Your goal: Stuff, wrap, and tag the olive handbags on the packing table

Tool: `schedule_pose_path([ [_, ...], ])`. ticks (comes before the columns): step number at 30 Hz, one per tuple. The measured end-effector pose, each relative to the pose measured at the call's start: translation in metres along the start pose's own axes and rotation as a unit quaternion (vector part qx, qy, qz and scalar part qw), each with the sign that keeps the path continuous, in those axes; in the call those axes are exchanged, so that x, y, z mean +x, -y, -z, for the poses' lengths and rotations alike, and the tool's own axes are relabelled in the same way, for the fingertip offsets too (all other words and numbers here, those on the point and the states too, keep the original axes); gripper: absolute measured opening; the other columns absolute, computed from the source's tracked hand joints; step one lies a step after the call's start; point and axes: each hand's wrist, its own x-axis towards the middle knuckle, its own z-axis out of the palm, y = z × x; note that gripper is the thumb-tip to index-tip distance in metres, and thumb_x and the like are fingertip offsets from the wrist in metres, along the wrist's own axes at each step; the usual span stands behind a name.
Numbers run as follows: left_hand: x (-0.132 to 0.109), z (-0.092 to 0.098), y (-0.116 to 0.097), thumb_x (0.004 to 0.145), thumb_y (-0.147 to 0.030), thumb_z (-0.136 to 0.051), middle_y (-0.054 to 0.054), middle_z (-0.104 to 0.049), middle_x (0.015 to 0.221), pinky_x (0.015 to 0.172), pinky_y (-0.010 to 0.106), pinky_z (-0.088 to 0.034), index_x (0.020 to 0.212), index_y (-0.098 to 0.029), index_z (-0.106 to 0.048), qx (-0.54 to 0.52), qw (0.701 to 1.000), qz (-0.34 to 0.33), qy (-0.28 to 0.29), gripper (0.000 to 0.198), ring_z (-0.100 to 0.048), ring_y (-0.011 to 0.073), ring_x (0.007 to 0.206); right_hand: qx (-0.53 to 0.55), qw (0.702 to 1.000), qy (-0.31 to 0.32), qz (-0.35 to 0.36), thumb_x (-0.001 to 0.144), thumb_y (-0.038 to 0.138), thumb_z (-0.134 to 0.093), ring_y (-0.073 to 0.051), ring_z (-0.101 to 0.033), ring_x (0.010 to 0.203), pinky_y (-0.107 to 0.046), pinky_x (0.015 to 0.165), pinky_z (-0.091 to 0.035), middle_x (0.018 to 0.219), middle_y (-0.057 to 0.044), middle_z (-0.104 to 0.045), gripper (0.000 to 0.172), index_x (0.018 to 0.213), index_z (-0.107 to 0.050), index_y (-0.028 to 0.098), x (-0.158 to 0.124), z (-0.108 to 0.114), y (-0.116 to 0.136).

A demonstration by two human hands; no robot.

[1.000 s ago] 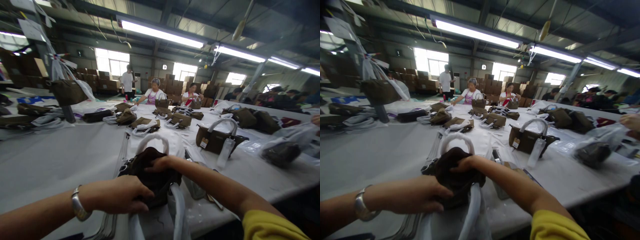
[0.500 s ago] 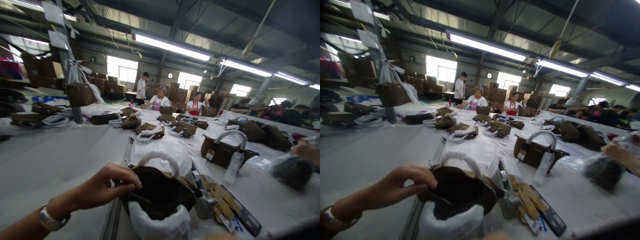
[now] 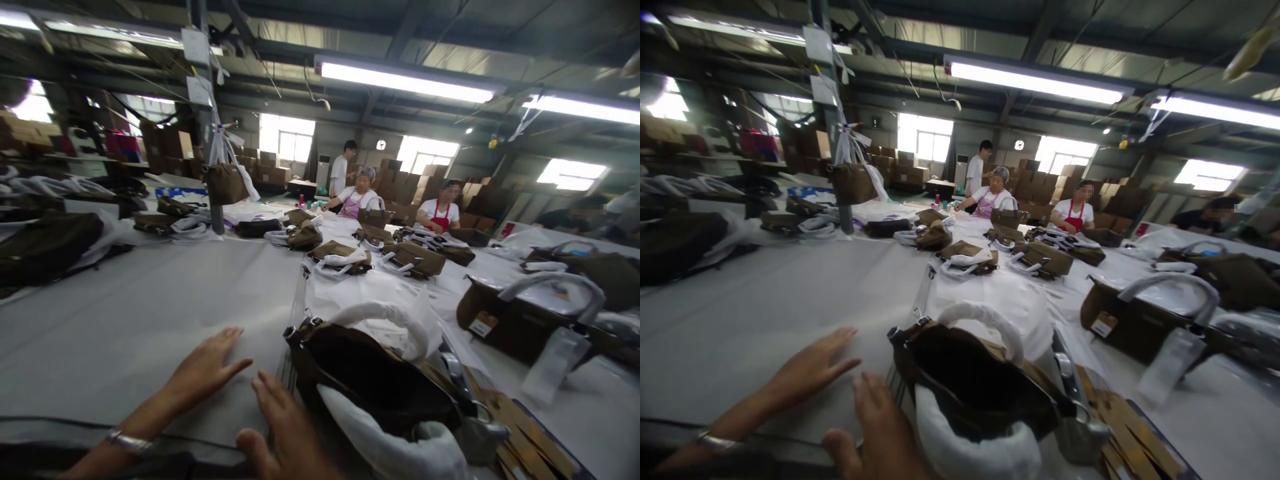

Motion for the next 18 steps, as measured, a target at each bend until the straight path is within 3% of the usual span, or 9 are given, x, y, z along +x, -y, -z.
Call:
schedule_pose_path([
  [3,-0.006,-0.022,0.009,0.076,-0.059,-0.069,0.019,-0.039,0.156,0.124,0.055,-0.026,0.146,-0.009,-0.053,0.06,0.998,-0.015,0.028,0.088,-0.036,0.038,0.148,-0.012,0.999,0.003,-0.048,0.091,0.044,-0.063,-0.037,-0.026,0.152,-0.052,0.124,-0.025,0.163,-0.015,-0.031,0.072,0.153,-0.044,0.011,0.032,-0.023,-0.018],
  [6,-0.006,-0.028,0.011,0.083,-0.052,-0.065,0.017,-0.035,0.159,0.124,0.054,-0.025,0.15,-0.01,-0.048,0.099,0.994,-0.021,0.044,0.081,-0.033,0.0344,0.149,-0.033,0.998,-0.026,-0.049,0.093,0.041,-0.059,-0.037,-0.026,0.152,-0.054,0.125,-0.021,0.162,-0.018,-0.032,0.07,0.151,-0.045,0.006,0.056,-0.037,-0.036],
  [10,-0.002,-0.029,0.013,0.087,-0.045,-0.061,0.015,-0.042,0.156,0.123,0.052,-0.028,0.146,-0.013,-0.054,0.073,0.997,-0.017,0.035,0.068,-0.039,0.0323,0.147,-0.031,0.997,-0.07,-0.033,0.094,0.037,-0.058,-0.036,-0.032,0.15,-0.054,0.125,-0.024,0.16,-0.017,-0.038,0.063,0.149,-0.05,0.008,0.07,-0.042,-0.051],
  [13,0.0,-0.027,0.017,0.095,-0.046,-0.046,0.012,-0.048,0.152,0.122,0.05,-0.031,0.142,-0.015,-0.059,0.041,0.999,-0.009,0.018,0.058,-0.044,0.0304,0.144,0.001,0.994,-0.111,-0.009,0.099,0.038,-0.051,-0.032,-0.035,0.15,-0.051,0.125,-0.026,0.16,-0.012,-0.041,0.058,0.152,-0.047,0.015,0.072,-0.043,-0.059],
  [16,0.004,-0.016,0.023,0.098,-0.047,-0.034,0.011,-0.057,0.146,0.117,0.047,-0.039,0.137,-0.015,-0.064,0.002,1.0,0.011,0.001,0.059,-0.052,0.0307,0.139,0.051,0.988,-0.142,-0.026,0.1,0.043,-0.049,-0.03,-0.037,0.149,-0.048,0.124,-0.03,0.158,-0.012,-0.045,0.059,0.153,-0.046,0.018,0.076,-0.047,-0.066],
  [18,0.008,-0.003,0.025,0.099,-0.049,-0.03,0.011,-0.069,0.132,0.108,0.042,-0.048,0.124,-0.017,-0.072,-0.026,0.999,0.022,-0.01,0.059,-0.063,0.0303,0.126,0.093,0.981,-0.158,-0.054,0.099,0.05,-0.046,-0.031,-0.044,0.145,-0.048,0.118,-0.039,0.151,-0.012,-0.053,0.059,0.151,-0.049,0.021,0.085,-0.05,-0.068],
])
